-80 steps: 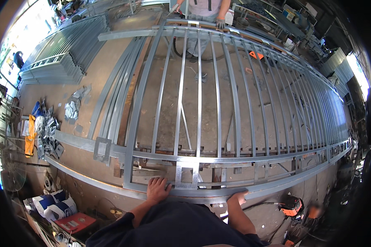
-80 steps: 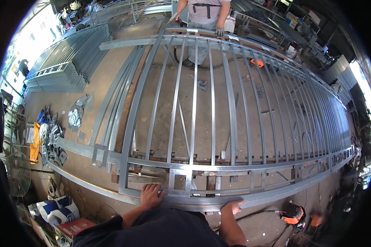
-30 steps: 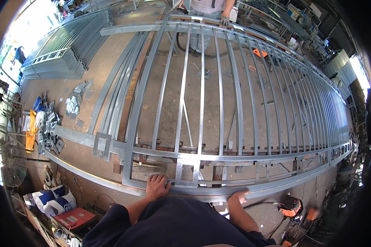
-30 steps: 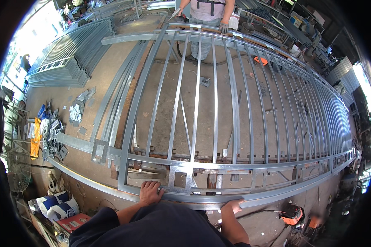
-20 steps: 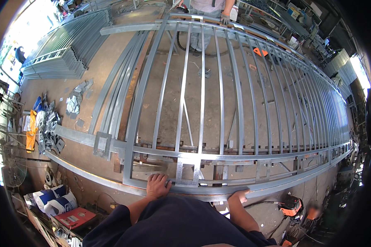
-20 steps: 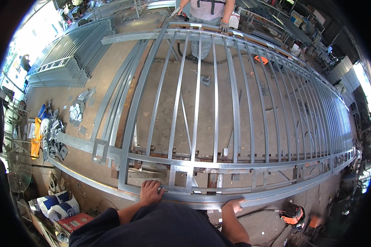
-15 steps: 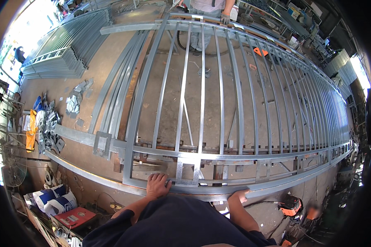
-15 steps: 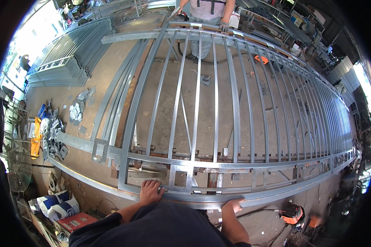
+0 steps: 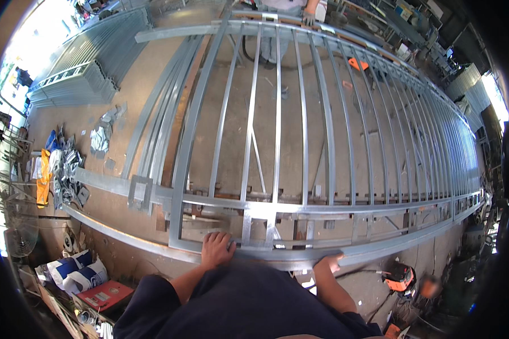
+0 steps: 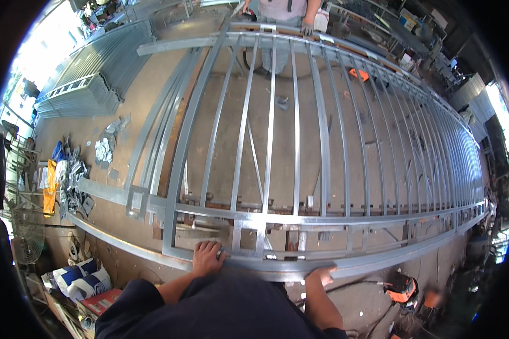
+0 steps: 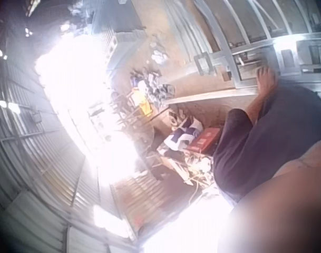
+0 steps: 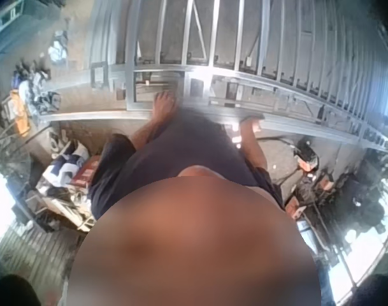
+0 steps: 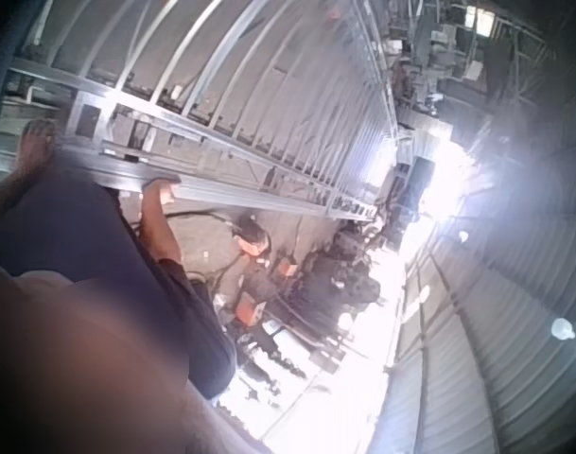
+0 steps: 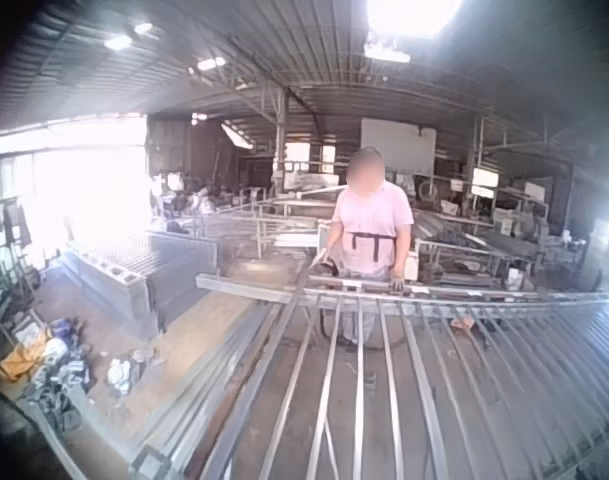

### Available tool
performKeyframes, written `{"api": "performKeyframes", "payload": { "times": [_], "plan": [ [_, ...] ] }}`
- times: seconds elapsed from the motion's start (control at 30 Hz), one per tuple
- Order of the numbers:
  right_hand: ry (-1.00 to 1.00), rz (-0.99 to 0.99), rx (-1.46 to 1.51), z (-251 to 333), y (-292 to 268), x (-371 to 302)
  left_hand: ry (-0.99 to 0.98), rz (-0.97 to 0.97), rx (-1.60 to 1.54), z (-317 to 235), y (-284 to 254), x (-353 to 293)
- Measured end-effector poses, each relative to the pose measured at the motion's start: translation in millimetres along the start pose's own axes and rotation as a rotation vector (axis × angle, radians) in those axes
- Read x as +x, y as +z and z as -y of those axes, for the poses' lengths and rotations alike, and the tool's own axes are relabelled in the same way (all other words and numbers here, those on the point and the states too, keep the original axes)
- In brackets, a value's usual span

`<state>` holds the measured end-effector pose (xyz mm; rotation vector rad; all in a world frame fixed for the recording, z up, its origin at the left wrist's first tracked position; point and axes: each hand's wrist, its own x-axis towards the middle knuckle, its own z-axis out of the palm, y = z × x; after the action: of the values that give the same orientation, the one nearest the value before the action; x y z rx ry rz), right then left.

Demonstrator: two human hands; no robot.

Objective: The person positions a metal frame on a workbench, then uses a welding torch to weld joints along the frame. The person adjusts the frame and continues welding multiple joints to secure the structure.

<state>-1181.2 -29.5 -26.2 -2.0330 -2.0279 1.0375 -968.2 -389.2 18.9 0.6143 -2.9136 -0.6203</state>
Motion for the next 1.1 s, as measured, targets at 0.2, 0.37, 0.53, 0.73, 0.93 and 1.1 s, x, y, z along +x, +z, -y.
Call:
{"api": "performKeyframes", "payload": {
  "times": [0.2, 0.37, 0.53, 0.73, 0.93, 1.1],
  "plan": [
    [0.031, 0.061, 0.052, 9.9, -11.5, -20.0, 0.001, 0.019, 0.011, 3.3, 4.6, -0.7],
    [0.004, 0.032, -0.023, 3.4, -3.8, -5.7, -0.013, 0.03, 0.006, 3.5, 3.7, 0.0],
    [0.0, 0.039, -0.023, 4.5, -6.9, -11.1, 0.001, 0.002, 0.002, 2.9, 3.4, 0.4],
    [0.01, 0.079, -0.037, 4.1, -6.5, -4.2, 0.008, -0.003, 0.011, 5.0, 6.9, 0.0],
    [0.063, 0.117, 0.021, 11.2, -13.1, -18.8, 0.0, 0.006, 0.019, 2.8, 3.0, 0.6],
    [0.083, 0.138, 0.044, 9.9, -12.3, -13.5, -0.002, 0.003, 0.011, 3.7, 4.8, -0.5]
  ]
}}
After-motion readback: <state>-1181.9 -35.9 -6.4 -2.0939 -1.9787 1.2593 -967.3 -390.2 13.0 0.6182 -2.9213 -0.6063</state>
